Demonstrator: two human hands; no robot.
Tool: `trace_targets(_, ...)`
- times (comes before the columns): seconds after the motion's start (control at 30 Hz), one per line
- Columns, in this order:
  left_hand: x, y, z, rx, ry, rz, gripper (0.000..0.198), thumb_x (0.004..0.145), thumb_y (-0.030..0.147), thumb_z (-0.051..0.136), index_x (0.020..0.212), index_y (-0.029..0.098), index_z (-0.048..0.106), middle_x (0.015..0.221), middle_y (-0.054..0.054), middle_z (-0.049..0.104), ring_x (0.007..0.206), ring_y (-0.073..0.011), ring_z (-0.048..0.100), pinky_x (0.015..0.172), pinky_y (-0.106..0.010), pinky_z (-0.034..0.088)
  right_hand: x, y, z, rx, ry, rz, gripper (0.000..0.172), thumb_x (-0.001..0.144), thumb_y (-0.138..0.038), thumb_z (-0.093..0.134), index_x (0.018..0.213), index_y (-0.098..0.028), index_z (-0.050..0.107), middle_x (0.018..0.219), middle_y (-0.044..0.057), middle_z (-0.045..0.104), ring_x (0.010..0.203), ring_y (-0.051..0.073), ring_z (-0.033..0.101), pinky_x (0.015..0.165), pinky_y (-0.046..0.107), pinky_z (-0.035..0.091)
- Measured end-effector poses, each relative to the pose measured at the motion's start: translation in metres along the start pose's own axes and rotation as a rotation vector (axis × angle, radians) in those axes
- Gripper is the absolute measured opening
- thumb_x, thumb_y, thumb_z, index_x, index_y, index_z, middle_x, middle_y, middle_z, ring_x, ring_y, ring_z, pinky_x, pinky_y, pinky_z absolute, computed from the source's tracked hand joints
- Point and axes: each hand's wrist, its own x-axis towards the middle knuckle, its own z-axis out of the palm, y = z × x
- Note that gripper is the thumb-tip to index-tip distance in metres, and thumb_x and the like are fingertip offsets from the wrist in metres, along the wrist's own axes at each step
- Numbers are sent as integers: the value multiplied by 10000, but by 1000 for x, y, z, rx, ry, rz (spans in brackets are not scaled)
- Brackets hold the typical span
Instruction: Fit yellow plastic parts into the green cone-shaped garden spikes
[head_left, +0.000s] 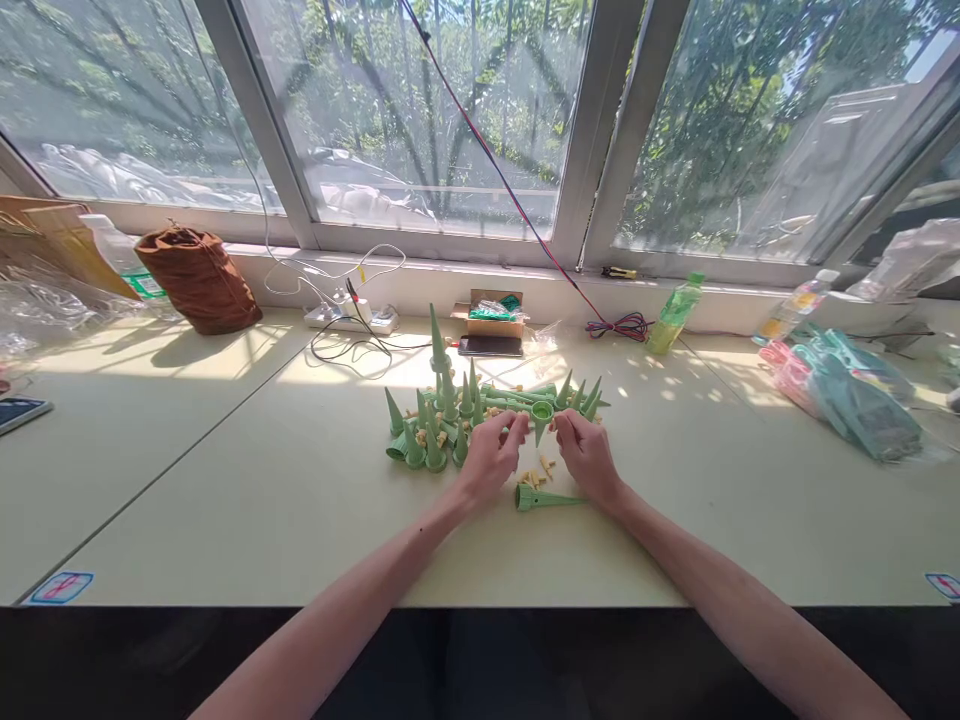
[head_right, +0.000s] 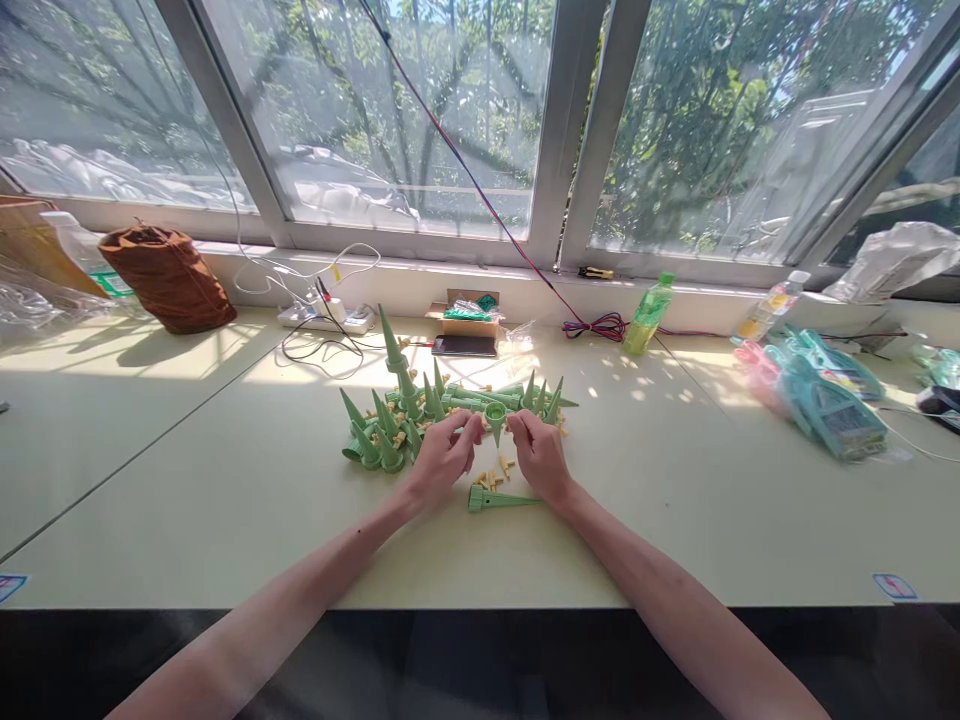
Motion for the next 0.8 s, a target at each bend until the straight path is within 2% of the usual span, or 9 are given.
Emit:
trace_targets(0.1, 1, 6, -2, -192, -105, -193, 640, 927, 664, 317, 679, 130, 567, 569, -4, 518, 361, -63, 411, 348, -202, 269, 0, -1, -1, -16, -22, -58, 382, 1009, -403, 374, 714, -196, 501, 518, -56, 413, 474, 97, 374, 518, 229, 328)
trace_targets(0.17, 1, 8, -3, -280, -164, -299, 691, 890, 719, 328, 671, 119, 588, 587, -21, 541, 362, -70, 429, 324, -204, 246, 0, -2, -2, -32, -46, -108, 378, 1009, -383, 377, 696, -198, 479, 532, -52, 428, 483, 94, 380, 525, 226, 329)
trace_targets(0.3, 1, 8, -4, -362, -221, -375, 683, 836, 741, 436, 688, 100, 617, 630, -36, 570, 383, -64, 448, 321, -197, 253, -1, -2, -1, -40, -66, -156, 356, 1011, -356, 376, 708, -197, 473, 542, -52, 445, 484, 90, 393, 527, 222, 328)
trace_targets(0.47, 0, 6, -4, -415, -253, -347, 600, 843, 680, 508, 727, 100, 608, 716, -61, 625, 409, -56, 459, 329, -192, 272, -2, 1, -2, -55, -55, -144, 362, 1014, -356, 360, 697, -203, 441, 537, -50, 443, 479, 91, 385, 517, 225, 320)
trace_targets(0.6, -1, 5, -6, -374, -299, -309, 555, 876, 634, 501, 735, 107, 605, 537, -13, 558, 373, -57, 413, 349, -190, 286, -2, 1, -3, -60, -54, -122, 371, 1013, -364, 356, 678, -211, 405, 522, -51, 425, 468, 95, 373, 504, 230, 308)
trace_targets(0.7, -2, 5, -8, -289, -300, -220, 484, 887, 596, 516, 807, 127, 603, 450, 36, 482, 355, -59, 388, 361, -183, 281, -2, 0, -3, -69, -46, -123, 384, 1013, -359, 353, 657, -216, 368, 516, -52, 413, 459, 95, 372, 501, 233, 304)
trace_targets(0.8, -3, 3, -9, -167, -257, -91, 410, 883, 537, 565, 930, 133, 615, 550, 27, 538, 403, -56, 422, 393, -182, 337, -2, -1, -2, -79, -36, -125, 393, 1013, -359, 347, 646, -217, 349, 515, -52, 406, 452, 94, 371, 498, 234, 299)
